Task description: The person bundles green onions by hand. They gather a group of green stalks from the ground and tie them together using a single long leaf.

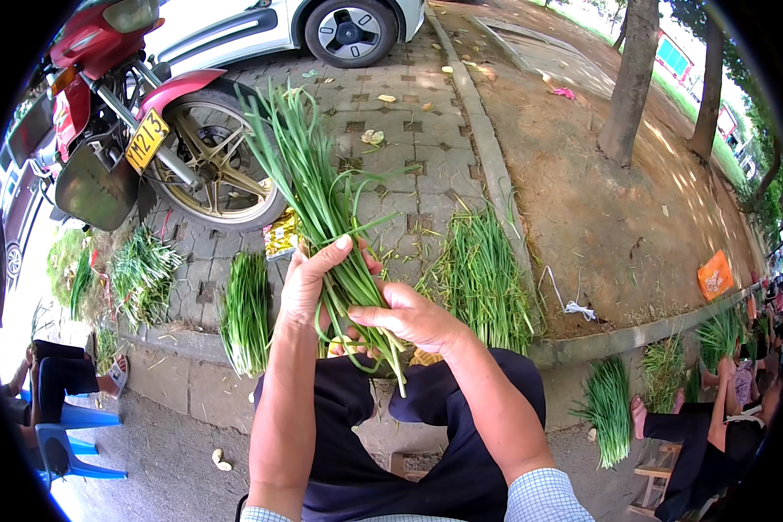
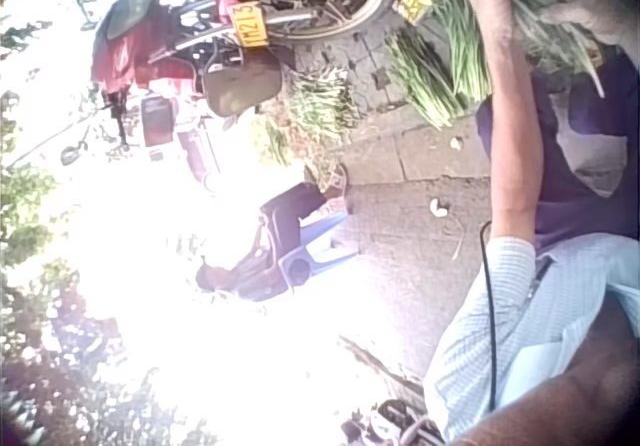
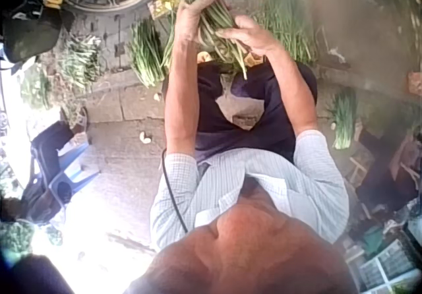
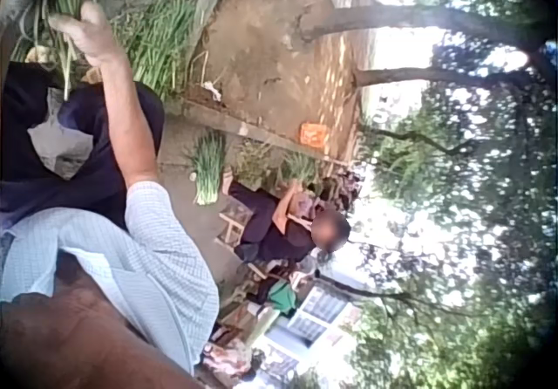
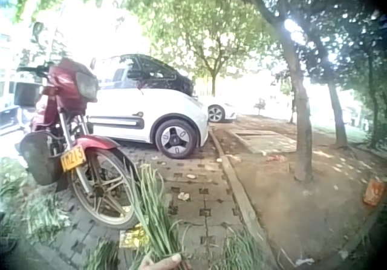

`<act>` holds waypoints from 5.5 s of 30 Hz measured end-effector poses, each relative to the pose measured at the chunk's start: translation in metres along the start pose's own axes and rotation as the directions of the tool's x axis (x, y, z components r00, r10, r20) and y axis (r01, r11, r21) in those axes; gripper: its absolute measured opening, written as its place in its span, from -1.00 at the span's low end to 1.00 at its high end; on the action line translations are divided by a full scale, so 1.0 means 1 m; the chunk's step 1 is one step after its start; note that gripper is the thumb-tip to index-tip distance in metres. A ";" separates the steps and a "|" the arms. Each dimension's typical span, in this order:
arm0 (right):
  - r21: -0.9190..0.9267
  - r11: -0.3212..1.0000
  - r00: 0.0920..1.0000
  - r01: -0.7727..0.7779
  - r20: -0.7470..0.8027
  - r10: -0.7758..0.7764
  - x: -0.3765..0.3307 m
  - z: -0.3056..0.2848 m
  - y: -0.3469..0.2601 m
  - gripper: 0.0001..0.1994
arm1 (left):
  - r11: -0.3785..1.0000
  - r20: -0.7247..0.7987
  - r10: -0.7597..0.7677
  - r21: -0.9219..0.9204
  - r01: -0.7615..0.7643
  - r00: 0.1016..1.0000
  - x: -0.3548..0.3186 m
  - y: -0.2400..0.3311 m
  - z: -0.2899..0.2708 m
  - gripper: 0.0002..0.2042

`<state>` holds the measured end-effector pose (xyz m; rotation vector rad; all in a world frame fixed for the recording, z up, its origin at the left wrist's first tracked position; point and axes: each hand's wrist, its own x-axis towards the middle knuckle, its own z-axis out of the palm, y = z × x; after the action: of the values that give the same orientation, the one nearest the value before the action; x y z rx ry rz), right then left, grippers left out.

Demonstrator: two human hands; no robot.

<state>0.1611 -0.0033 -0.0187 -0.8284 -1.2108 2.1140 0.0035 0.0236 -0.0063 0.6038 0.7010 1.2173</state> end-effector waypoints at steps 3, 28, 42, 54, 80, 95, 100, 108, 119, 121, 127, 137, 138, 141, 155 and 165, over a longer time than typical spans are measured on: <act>0.055 0.994 0.992 -0.094 0.092 0.089 -0.005 -0.009 -0.003 -0.70 | 0.998 0.078 0.006 -0.064 -0.001 0.997 0.002 -0.001 -0.002 -0.78; -0.188 0.980 0.994 -0.059 -0.099 0.041 -0.027 -0.038 -0.002 -0.59 | 0.946 -0.209 0.179 -0.231 -0.226 0.961 0.016 0.013 -0.025 -0.90; -0.475 0.877 0.992 -0.073 -0.124 0.015 -0.028 -0.039 -0.001 -0.74 | 0.938 -0.268 0.148 -0.267 -0.221 0.952 0.019 0.011 -0.028 -0.89; -0.430 0.900 0.971 -0.065 -0.236 -0.043 -0.040 -0.048 -0.018 -0.81 | 0.958 -0.100 0.089 -0.265 -0.113 0.991 0.017 0.014 -0.030 -0.85; -0.167 0.872 0.428 0.461 -0.819 -0.383 -0.163 -0.154 -0.075 -0.84 | 0.970 -0.326 0.107 -0.175 -0.171 0.939 0.024 0.009 -0.040 -0.88; -0.692 0.721 0.345 0.040 -0.667 -0.660 -0.096 -0.112 -0.169 -0.81 | 0.987 -0.244 -0.082 -0.152 0.045 0.966 0.020 -0.005 -0.010 -0.86; -0.704 0.679 0.443 0.211 -0.550 -0.708 -0.023 -0.038 -0.135 -0.85 | 0.988 -0.059 -0.122 -0.097 0.116 0.991 0.017 -0.014 0.003 -0.86; -0.631 0.757 0.740 0.170 -0.425 -0.521 -0.014 0.010 -0.040 -0.82 | 0.988 0.019 -0.094 -0.122 0.096 0.995 0.015 -0.011 0.012 -0.79; -0.806 0.580 0.717 0.114 -0.338 -0.610 -0.022 -0.003 -0.020 -0.82 | 0.962 0.156 -0.131 -0.217 0.164 0.979 0.018 -0.011 0.005 -0.76; -0.804 0.591 0.747 0.064 -0.355 -0.562 -0.026 0.001 -0.019 -0.76 | 0.969 0.106 -0.144 -0.186 0.162 0.984 0.020 -0.015 0.004 -0.78; -0.247 0.954 0.751 0.171 -0.594 -0.288 -0.055 -0.004 0.003 -0.47 | 0.956 0.010 -0.086 -0.281 0.085 0.996 0.024 -0.014 -0.001 -0.84; 0.656 0.744 0.873 0.128 -0.431 0.229 -0.045 0.001 0.054 -0.52 | 0.985 -0.079 0.039 -0.167 -0.051 0.996 0.017 -0.020 0.012 -0.83; 0.650 0.757 0.884 0.068 -0.391 0.257 -0.048 0.002 0.052 -0.52 | 0.983 -0.081 0.052 -0.171 -0.066 0.995 0.017 -0.019 0.012 -0.84; 0.662 0.749 0.914 -0.023 -0.290 0.285 -0.054 -0.005 0.058 -0.56 | 0.986 -0.075 0.076 -0.141 -0.086 0.994 0.017 -0.015 0.012 -0.84; -0.377 0.859 0.555 0.346 -0.656 -0.511 -0.052 -0.003 0.044 -0.76 | 0.992 -0.121 0.095 -0.073 -0.104 0.988 0.017 -0.016 0.013 -0.84; -0.978 0.209 0.505 0.017 -0.172 -0.846 -0.019 0.036 0.017 -0.81 | 0.987 -0.152 0.161 0.009 -0.162 0.975 0.020 -0.031 0.021 -0.90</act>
<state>0.1442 -0.0437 -0.0152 -1.2849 -1.7951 0.2031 0.0429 0.0348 -0.0190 0.5775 0.7891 1.4269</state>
